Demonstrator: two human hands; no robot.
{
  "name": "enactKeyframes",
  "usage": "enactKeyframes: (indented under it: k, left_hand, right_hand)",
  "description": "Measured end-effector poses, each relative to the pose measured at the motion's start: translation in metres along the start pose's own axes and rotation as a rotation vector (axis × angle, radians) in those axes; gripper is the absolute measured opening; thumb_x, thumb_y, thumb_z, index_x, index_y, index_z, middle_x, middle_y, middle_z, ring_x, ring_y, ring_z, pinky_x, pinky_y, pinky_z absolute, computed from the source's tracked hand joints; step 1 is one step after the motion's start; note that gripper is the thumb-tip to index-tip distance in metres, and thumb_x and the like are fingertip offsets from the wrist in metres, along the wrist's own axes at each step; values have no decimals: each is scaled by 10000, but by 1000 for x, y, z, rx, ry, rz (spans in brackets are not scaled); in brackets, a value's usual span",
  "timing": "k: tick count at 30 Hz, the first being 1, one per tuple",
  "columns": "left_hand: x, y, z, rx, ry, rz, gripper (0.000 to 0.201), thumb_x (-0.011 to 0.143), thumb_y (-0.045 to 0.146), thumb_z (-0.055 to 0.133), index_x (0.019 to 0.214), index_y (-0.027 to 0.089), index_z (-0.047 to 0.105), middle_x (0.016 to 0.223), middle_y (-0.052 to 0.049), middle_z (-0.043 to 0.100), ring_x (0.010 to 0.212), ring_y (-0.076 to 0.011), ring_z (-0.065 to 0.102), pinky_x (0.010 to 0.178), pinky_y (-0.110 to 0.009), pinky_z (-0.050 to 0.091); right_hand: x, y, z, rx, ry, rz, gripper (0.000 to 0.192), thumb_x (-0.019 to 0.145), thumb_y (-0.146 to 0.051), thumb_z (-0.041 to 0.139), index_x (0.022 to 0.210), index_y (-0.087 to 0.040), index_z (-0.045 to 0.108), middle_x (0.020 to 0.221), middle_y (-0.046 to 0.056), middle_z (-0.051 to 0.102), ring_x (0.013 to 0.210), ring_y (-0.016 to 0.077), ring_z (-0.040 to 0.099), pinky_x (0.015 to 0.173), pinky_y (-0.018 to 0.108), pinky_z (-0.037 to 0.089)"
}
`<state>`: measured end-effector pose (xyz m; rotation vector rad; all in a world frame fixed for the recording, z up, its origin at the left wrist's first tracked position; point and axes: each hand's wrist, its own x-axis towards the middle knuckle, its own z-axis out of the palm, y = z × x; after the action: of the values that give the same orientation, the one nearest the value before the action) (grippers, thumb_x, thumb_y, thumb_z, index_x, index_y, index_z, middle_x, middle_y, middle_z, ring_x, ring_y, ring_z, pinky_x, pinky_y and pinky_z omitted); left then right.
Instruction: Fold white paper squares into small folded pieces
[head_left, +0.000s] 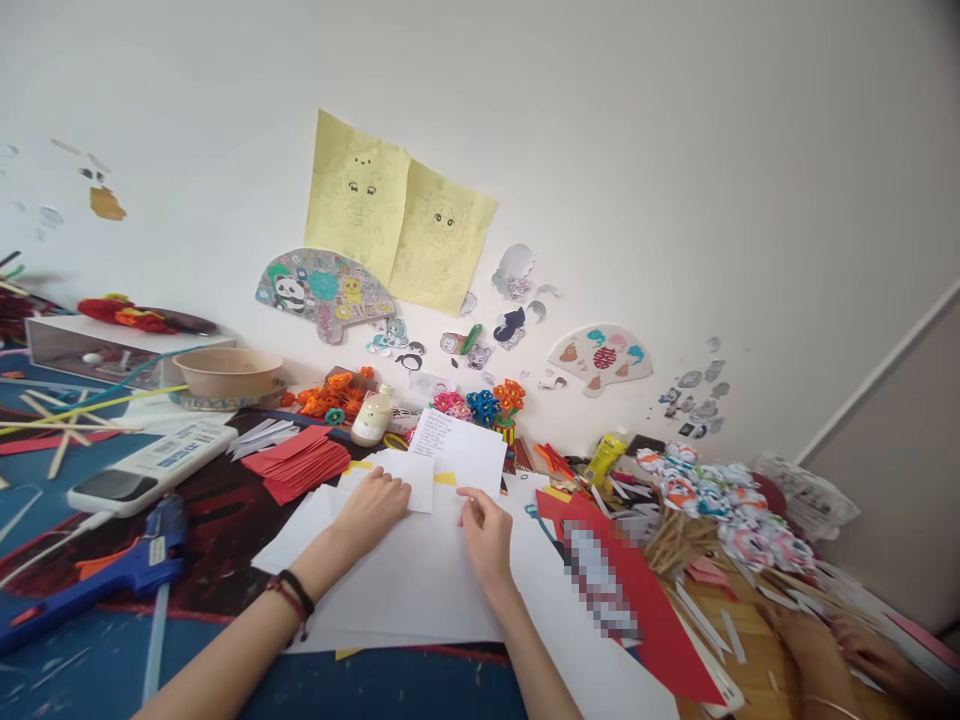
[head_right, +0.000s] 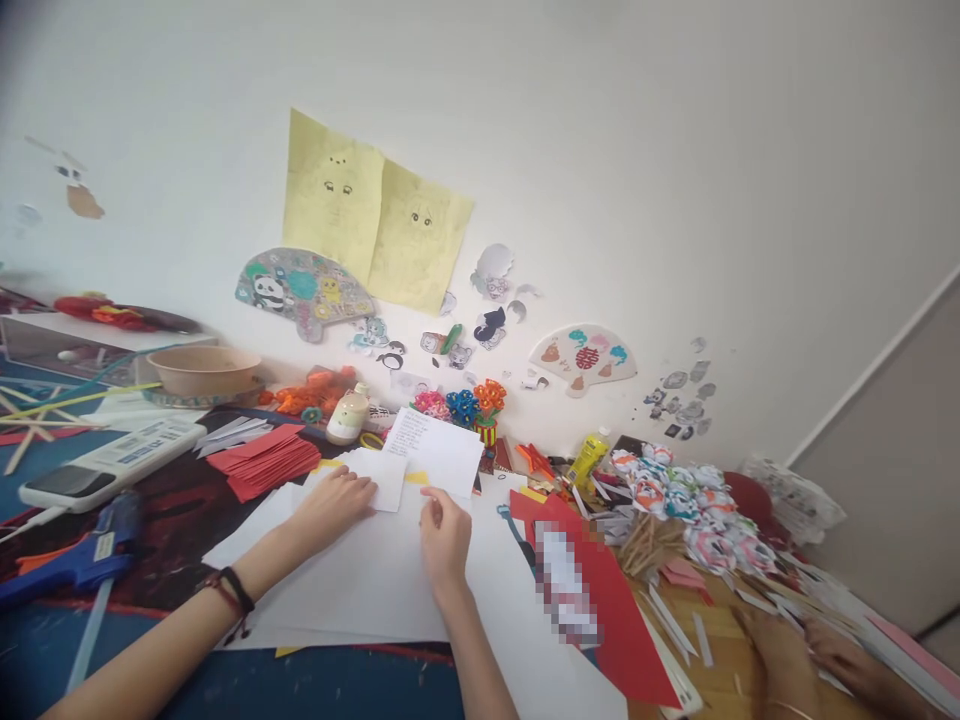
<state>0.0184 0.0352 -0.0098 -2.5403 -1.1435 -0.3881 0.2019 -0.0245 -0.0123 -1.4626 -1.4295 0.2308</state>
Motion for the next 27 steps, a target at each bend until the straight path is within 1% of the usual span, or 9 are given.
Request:
enactKeyframes:
  k: [5,10,14,16,19,21,23,25,27]
  left_hand:
    - [-7,-9,4,-50,-2,25,138,871,148,467,800,150,585,749,-70,665,746,-205,611,684,-314,361]
    - [-8,-3,3,-55,9,7,140,868,262,504,869,139,570,814,-98,650,797,-237,595,695,-329,379]
    - [-8,3,5,-63,-27,21,139,857,93,435,862,131,569,806,-107,642,783,-238,597,684,-330,398]
    - [-9,3,5,-70,-40,-16,189,828,29,412,875,131,564,796,-102,642,755,-229,603,657,-314,406]
    - [-11,2,2,-64,-34,-96,202,812,17,404,887,125,558,744,-88,642,704,-228,607,605,-296,403]
    - [-13,2,-4,-66,26,-151,188,842,62,393,869,132,566,706,-74,635,680,-220,602,584,-285,391]
    - [-14,5,-12,-111,147,-214,208,894,168,379,848,155,582,688,-56,632,675,-204,596,584,-275,379]
    - [-15,10,-22,-247,288,-285,269,919,300,372,831,180,596,700,-35,644,684,-179,594,604,-260,378]
    - [-14,14,-31,-479,373,-336,305,909,383,383,810,191,599,725,-10,659,690,-150,594,627,-237,389]
  right_hand:
    - [-8,20,2,54,-49,88,293,776,-200,418,943,-172,657,547,-12,589,517,143,545,535,225,415]
    - [-10,18,8,66,-135,59,294,779,-217,420,958,-177,650,564,-10,587,508,145,530,513,229,403]
    - [-13,17,8,44,-164,56,297,788,-221,408,952,-185,653,568,-10,588,514,150,539,525,238,406]
    - [-13,17,7,34,-168,60,301,786,-218,406,955,-182,653,568,-8,588,512,151,537,527,242,405]
    - [-12,16,5,39,-181,69,296,789,-211,407,954,-186,652,572,-10,589,520,150,542,536,243,409]
    - [-12,15,5,63,-187,72,284,795,-214,414,947,-186,652,571,-10,585,542,152,556,556,245,422]
    - [-12,13,4,111,-203,71,277,815,-251,431,982,-183,641,595,-5,589,556,153,562,560,245,434]
    - [-10,12,3,171,-211,88,316,836,-331,456,1069,-177,604,666,8,605,540,143,554,530,240,437]
    - [-8,12,1,219,-182,130,400,833,-415,486,1144,-171,550,783,31,620,506,124,539,480,232,425]
